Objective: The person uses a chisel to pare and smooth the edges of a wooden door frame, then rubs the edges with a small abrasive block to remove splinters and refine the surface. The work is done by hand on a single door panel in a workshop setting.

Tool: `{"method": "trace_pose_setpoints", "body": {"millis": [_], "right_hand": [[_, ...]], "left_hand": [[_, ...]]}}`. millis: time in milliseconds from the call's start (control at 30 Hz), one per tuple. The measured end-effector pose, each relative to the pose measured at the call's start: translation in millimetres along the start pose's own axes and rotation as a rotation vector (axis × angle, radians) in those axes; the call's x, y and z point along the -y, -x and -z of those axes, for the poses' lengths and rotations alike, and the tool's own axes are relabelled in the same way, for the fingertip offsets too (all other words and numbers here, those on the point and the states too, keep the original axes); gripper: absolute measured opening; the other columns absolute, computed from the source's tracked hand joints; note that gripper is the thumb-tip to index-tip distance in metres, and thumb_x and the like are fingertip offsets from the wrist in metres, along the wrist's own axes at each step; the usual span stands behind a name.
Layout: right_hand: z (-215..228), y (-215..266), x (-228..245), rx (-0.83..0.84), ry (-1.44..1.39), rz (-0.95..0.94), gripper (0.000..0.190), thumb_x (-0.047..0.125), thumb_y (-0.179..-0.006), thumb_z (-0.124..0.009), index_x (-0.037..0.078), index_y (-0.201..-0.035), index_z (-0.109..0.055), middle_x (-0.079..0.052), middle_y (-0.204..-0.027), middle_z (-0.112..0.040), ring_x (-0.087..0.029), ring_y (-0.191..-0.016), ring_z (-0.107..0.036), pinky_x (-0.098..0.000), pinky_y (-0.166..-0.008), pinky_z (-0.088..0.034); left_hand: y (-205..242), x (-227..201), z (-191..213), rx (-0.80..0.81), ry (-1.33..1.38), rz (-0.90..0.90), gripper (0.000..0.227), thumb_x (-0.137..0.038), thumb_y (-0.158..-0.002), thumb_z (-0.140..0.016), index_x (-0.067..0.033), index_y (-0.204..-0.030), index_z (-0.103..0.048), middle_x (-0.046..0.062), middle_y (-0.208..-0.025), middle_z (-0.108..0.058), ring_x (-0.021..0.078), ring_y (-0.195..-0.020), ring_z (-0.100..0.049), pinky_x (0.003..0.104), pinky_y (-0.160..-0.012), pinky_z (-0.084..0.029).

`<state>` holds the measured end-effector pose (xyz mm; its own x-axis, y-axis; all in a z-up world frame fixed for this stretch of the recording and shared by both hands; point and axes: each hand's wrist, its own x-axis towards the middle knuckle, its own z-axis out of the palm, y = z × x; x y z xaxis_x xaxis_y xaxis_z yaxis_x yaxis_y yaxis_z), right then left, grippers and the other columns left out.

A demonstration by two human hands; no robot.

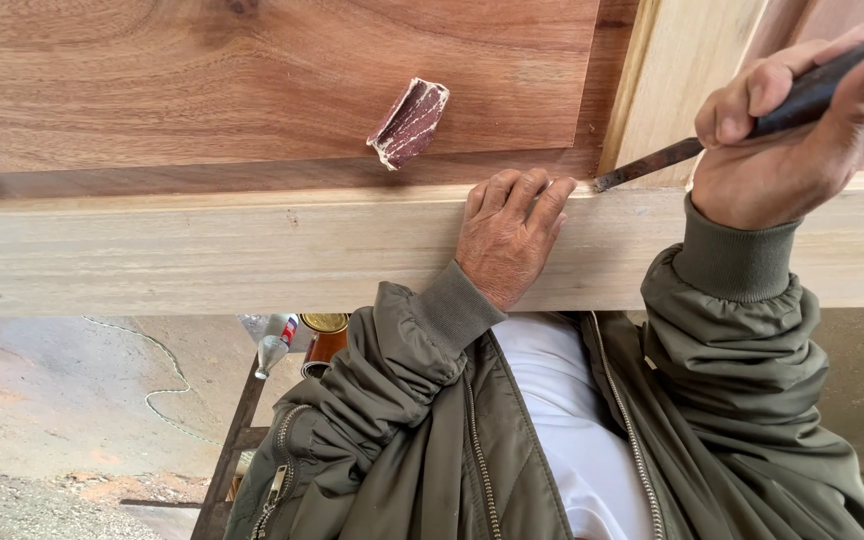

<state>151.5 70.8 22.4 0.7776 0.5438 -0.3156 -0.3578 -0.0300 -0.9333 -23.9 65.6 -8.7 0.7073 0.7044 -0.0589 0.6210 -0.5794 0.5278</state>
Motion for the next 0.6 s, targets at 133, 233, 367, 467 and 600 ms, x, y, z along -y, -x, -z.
{"method": "trace_pose_setpoints", "body": {"millis": [133,233,367,467,600], "right_hand": [[16,0,-5,0.023,-0.053,-0.004,0.042,0.055,-0.069,-0.060,0.019,-0.085,-0.048,-0.004,-0.064,-0.039,-0.017,-0.047,-0.034,-0.0258,-0.040,-0.022],[17,3,-5,-0.004,-0.076,-0.004,0.043,0.057,-0.067,-0.061,0.018,-0.081,-0.047,-0.003,-0.061,-0.038,-0.016,-0.046,-0.033,-0.0254,-0.039,-0.023],[19,4,-6,-0.165,-0.172,-0.067,0.044,0.055,-0.059,-0.061,0.017,-0.078,-0.052,-0.002,-0.056,-0.037,-0.015,-0.043,-0.033,-0.0250,-0.037,-0.021],[24,2,-14,-0.290,-0.229,-0.072,0.048,0.054,-0.055,-0.062,0.012,-0.077,-0.054,-0.004,-0.054,-0.039,-0.015,-0.040,-0.034,-0.0271,-0.034,-0.026],[32,3,-23,-0.302,-0.372,-0.137,0.043,0.048,-0.054,-0.064,0.009,-0.068,-0.053,-0.005,-0.052,-0.040,-0.014,-0.041,-0.036,-0.0251,-0.036,-0.024]], "left_hand": [[-1,-1,2,0.040,0.012,-0.004,0.027,-0.025,-0.080,-0.053,-0.0170,-0.106,-0.050,0.000,-0.099,-0.047,0.0201,-0.090,-0.044,0.035,-0.077,-0.036],[-1,-1,2,0.041,0.005,-0.001,0.027,-0.025,-0.080,-0.054,-0.0174,-0.106,-0.050,0.000,-0.099,-0.048,0.0198,-0.090,-0.044,0.035,-0.077,-0.036],[-1,-2,2,0.014,0.007,0.002,0.025,-0.026,-0.081,-0.055,-0.0165,-0.105,-0.051,0.001,-0.098,-0.048,0.0205,-0.091,-0.045,0.035,-0.078,-0.038],[-3,-3,5,-0.006,0.055,0.013,0.025,-0.024,-0.081,-0.055,-0.0140,-0.103,-0.050,0.003,-0.098,-0.048,0.0215,-0.088,-0.046,0.035,-0.077,-0.038],[-3,-3,9,-0.004,0.101,0.031,0.025,-0.020,-0.080,-0.057,-0.0129,-0.102,-0.049,0.004,-0.098,-0.047,0.0224,-0.086,-0.046,0.035,-0.077,-0.038]]}}
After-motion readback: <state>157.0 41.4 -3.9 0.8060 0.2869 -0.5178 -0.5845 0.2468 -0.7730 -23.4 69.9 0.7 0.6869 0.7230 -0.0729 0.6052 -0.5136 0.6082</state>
